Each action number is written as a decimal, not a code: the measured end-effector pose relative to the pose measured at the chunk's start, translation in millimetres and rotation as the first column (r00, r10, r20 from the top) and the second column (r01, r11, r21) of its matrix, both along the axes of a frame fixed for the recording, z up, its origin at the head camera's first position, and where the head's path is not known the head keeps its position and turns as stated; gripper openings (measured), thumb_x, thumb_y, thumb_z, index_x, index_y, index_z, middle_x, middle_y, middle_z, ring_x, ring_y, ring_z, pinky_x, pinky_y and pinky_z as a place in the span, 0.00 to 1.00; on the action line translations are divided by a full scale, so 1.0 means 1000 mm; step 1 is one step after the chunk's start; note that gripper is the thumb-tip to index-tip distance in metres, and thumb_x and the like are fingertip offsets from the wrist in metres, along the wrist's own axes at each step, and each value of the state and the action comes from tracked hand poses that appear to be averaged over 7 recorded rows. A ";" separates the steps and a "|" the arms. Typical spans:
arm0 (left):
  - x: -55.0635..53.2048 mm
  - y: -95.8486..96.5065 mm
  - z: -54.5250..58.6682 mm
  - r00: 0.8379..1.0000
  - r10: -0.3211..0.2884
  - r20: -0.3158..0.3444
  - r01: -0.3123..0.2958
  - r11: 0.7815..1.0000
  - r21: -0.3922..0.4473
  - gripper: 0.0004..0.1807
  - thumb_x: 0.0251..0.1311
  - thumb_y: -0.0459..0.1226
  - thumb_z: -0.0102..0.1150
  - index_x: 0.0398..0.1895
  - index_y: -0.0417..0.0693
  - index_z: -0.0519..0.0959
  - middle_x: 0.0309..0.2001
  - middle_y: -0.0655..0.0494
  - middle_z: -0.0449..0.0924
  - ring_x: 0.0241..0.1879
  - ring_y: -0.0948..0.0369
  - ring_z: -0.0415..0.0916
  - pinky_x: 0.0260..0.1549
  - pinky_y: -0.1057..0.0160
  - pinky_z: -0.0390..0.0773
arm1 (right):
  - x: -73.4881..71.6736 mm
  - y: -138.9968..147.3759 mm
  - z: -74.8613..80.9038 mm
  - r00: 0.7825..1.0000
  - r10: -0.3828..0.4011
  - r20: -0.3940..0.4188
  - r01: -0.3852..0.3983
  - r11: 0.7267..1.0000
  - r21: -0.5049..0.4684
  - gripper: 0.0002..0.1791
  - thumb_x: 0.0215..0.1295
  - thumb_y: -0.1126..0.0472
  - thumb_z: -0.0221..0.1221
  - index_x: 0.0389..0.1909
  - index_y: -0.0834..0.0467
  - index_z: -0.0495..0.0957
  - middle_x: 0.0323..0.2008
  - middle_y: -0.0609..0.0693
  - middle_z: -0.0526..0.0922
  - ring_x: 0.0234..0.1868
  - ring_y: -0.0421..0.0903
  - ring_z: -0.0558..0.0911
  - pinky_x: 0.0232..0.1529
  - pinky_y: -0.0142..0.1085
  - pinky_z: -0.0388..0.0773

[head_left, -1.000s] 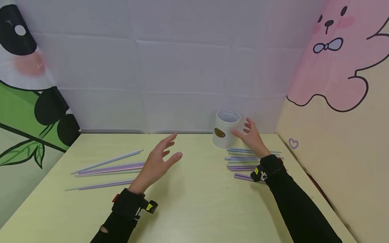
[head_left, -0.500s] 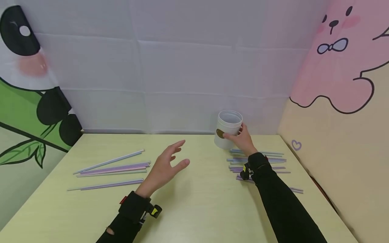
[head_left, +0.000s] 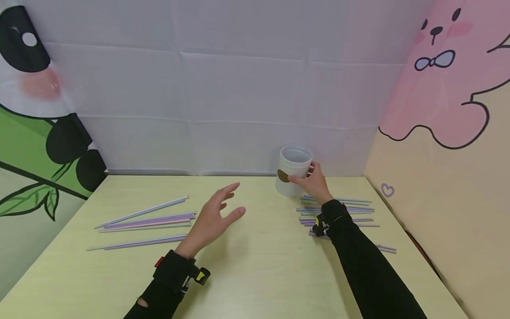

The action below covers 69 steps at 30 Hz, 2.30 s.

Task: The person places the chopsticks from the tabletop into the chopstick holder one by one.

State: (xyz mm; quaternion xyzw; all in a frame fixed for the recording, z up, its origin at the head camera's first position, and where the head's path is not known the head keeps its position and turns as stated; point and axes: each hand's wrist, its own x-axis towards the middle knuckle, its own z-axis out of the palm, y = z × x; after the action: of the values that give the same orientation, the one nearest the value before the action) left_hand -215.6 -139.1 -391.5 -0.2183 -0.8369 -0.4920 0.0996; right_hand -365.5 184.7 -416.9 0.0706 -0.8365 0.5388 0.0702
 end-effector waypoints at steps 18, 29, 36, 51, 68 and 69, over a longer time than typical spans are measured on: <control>-0.004 -0.011 0.004 0.999 0.040 -0.009 -0.040 0.999 0.019 0.36 0.60 0.54 0.60 0.70 0.67 0.58 0.68 0.63 0.58 0.64 0.57 0.61 0.59 0.45 0.65 | 0.011 -0.032 0.006 0.992 0.125 -0.005 -0.125 0.991 0.047 0.54 0.49 0.44 0.71 0.69 0.56 0.49 0.60 0.54 0.65 0.60 0.53 0.67 0.56 0.52 0.69; 0.002 -0.008 0.011 0.998 0.031 0.050 -0.033 0.999 0.038 0.42 0.57 0.48 0.66 0.72 0.61 0.55 0.70 0.58 0.57 0.66 0.53 0.58 0.60 0.43 0.62 | 0.049 -0.058 0.007 0.962 0.272 -0.010 -0.271 0.960 0.065 0.54 0.46 0.45 0.73 0.69 0.52 0.52 0.56 0.48 0.68 0.55 0.50 0.71 0.49 0.50 0.74; -0.004 -0.011 0.001 0.995 0.012 0.104 -0.015 0.999 0.032 0.45 0.52 0.55 0.68 0.71 0.66 0.54 0.70 0.62 0.55 0.66 0.58 0.56 0.61 0.46 0.62 | 0.077 -0.072 0.009 0.941 0.338 0.003 -0.338 0.940 0.046 0.53 0.43 0.45 0.75 0.67 0.50 0.55 0.57 0.50 0.69 0.54 0.47 0.72 0.48 0.48 0.75; -0.003 -0.002 -0.002 0.980 -0.101 0.172 0.087 0.992 0.087 0.55 0.45 0.53 0.73 0.72 0.64 0.48 0.67 0.61 0.58 0.65 0.59 0.56 0.62 0.42 0.58 | 0.125 -0.080 0.020 0.835 0.550 0.005 -0.549 0.834 -0.054 0.49 0.48 0.59 0.74 0.68 0.56 0.54 0.61 0.55 0.65 0.57 0.53 0.70 0.49 0.44 0.77; 0.015 0.013 0.016 0.968 -0.179 0.176 0.144 0.971 0.191 0.57 0.39 0.41 0.79 0.70 0.50 0.52 0.61 0.45 0.67 0.57 0.47 0.66 0.51 0.46 0.71 | 0.144 -0.088 0.033 0.783 0.620 -0.043 -0.621 0.781 -0.056 0.48 0.51 0.61 0.72 0.68 0.61 0.53 0.62 0.62 0.64 0.59 0.61 0.68 0.50 0.45 0.76; 0.017 0.014 0.018 0.969 -0.172 0.176 0.140 0.973 0.182 0.56 0.39 0.41 0.79 0.70 0.49 0.52 0.60 0.45 0.67 0.57 0.47 0.67 0.51 0.46 0.71 | 0.144 -0.088 0.033 0.783 0.620 -0.044 -0.622 0.781 -0.054 0.48 0.51 0.62 0.71 0.68 0.61 0.53 0.62 0.62 0.64 0.59 0.61 0.68 0.50 0.45 0.76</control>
State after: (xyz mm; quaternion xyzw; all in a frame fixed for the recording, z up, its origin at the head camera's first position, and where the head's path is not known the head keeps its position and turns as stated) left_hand -198.9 -125.5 -373.8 -0.2264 -0.7782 -0.5857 -0.0021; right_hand -221.2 97.0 -383.7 0.3460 -0.7476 0.5582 -0.0990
